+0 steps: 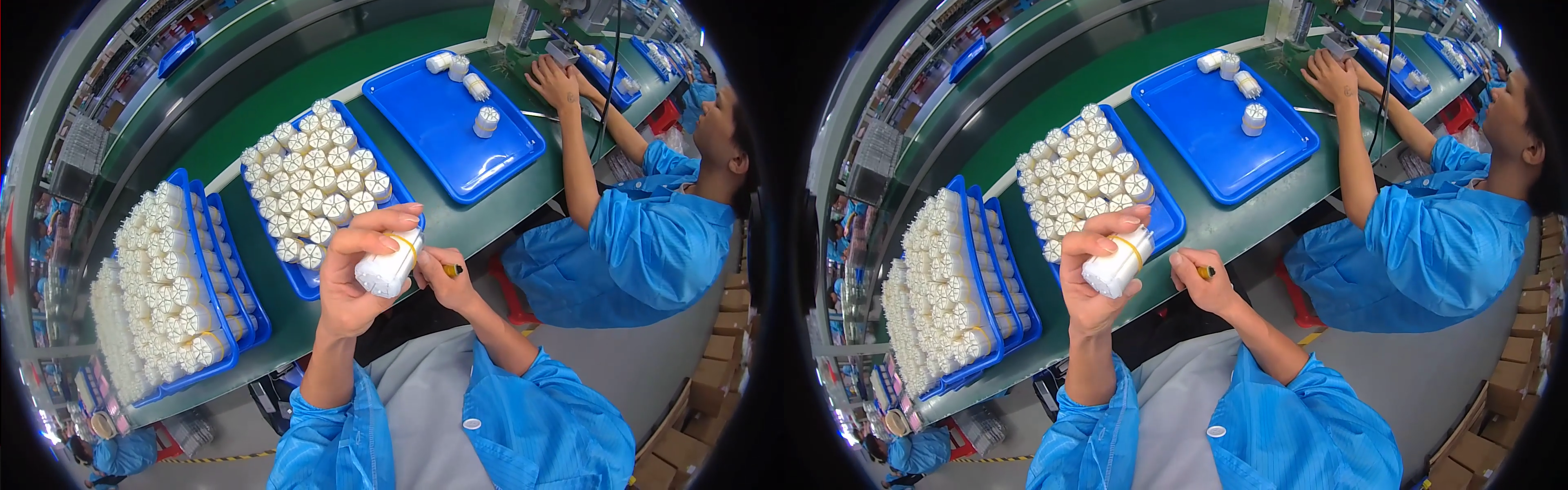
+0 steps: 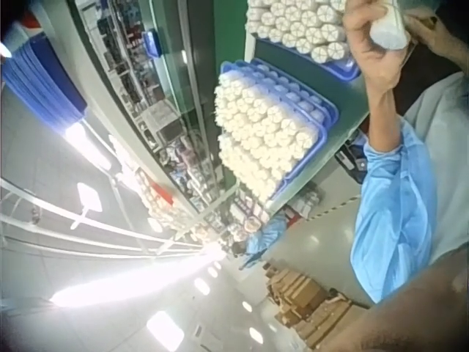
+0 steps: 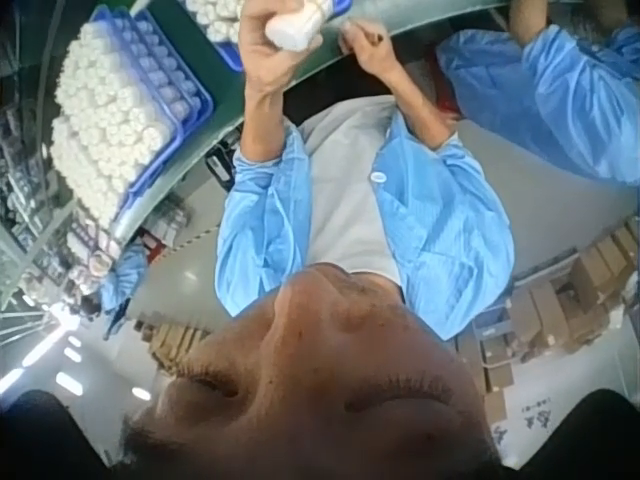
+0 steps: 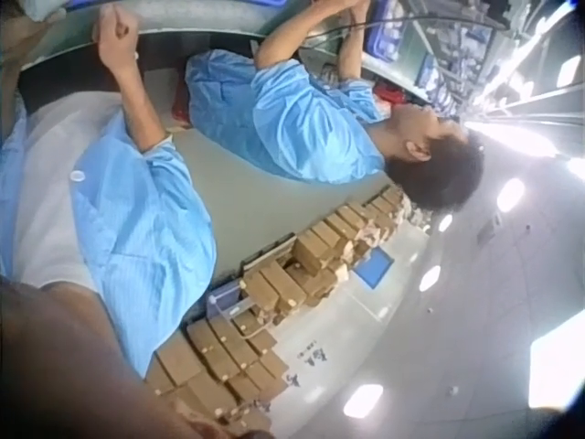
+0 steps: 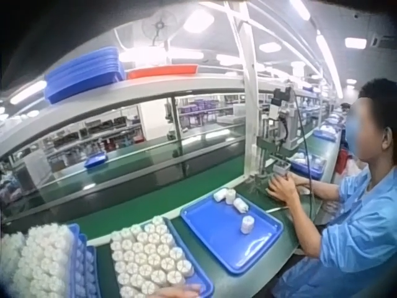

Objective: The person assembles small white plastic cylindrical components using a specialized hand tool, working on a factory production line.

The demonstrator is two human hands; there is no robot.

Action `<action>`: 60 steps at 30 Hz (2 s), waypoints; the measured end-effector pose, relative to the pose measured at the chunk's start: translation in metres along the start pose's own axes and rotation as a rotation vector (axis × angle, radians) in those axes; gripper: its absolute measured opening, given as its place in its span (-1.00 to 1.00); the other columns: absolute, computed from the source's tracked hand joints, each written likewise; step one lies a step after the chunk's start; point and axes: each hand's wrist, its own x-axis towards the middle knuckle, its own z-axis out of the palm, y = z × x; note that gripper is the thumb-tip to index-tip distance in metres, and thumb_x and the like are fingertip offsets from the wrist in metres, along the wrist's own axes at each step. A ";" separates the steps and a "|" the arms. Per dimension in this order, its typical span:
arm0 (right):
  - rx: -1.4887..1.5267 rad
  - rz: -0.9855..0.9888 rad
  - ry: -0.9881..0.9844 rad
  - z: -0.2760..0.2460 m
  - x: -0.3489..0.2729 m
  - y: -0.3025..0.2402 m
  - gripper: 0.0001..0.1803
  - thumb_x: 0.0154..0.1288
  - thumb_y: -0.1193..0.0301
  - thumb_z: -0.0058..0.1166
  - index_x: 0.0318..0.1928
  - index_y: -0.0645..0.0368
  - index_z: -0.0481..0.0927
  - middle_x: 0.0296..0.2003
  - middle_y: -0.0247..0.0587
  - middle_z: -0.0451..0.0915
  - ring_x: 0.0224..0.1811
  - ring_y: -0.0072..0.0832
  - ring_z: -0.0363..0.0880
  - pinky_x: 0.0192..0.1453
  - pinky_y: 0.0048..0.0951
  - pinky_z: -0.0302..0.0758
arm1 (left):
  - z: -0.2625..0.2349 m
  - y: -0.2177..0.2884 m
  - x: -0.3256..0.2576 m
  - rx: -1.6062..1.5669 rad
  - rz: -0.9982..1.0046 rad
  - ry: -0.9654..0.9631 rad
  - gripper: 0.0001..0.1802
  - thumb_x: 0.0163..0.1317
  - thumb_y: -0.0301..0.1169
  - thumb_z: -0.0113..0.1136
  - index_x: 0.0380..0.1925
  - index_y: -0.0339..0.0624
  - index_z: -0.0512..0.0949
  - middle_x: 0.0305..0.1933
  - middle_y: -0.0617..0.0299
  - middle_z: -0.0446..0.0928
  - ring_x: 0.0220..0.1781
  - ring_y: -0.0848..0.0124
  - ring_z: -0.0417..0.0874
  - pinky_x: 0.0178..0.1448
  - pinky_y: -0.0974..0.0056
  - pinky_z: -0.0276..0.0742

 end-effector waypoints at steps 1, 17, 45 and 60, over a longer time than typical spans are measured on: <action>-0.003 -0.006 -0.003 0.000 0.000 0.000 -0.54 0.49 0.35 -0.14 -0.61 0.28 0.40 -0.72 -0.26 0.42 -0.66 -0.56 0.33 -0.53 -0.44 0.25 | 0.000 0.002 0.001 -0.003 -0.003 0.001 -0.48 -0.01 -0.70 0.24 -0.01 -0.11 0.41 0.18 -0.10 0.43 0.35 -0.12 0.37 0.35 -0.09 0.31; -0.006 -0.001 -0.015 0.000 0.000 -0.004 -0.54 0.49 0.34 -0.14 -0.61 0.28 0.39 -0.71 -0.26 0.42 -0.66 -0.55 0.33 -0.52 -0.45 0.26 | 0.014 0.042 0.001 1.188 0.130 0.013 -0.41 -0.28 -0.69 0.29 -0.11 -0.03 0.63 -0.09 0.19 0.49 0.04 0.12 0.40 0.12 0.07 0.41; 0.507 -0.544 0.025 0.013 0.005 -0.102 -0.52 0.59 0.15 -0.42 -0.48 0.11 0.30 -0.59 -0.18 0.46 -0.66 -0.57 0.24 -0.49 -0.50 0.23 | 0.027 0.038 -0.025 1.054 -0.211 0.214 -0.47 -0.13 -0.71 0.26 -0.03 -0.27 0.52 -0.20 0.07 0.55 -0.22 0.26 0.62 -0.13 0.28 0.53; 0.324 -0.450 0.116 0.027 0.007 -0.093 -0.53 0.57 0.23 -0.36 -0.55 0.14 0.27 -0.64 -0.13 0.46 -0.72 -0.67 0.13 -0.64 -0.55 0.14 | 0.026 0.036 -0.031 1.099 -0.228 0.195 -0.47 -0.13 -0.75 0.22 -0.04 -0.28 0.52 -0.21 0.01 0.54 -0.23 0.17 0.62 -0.16 0.24 0.53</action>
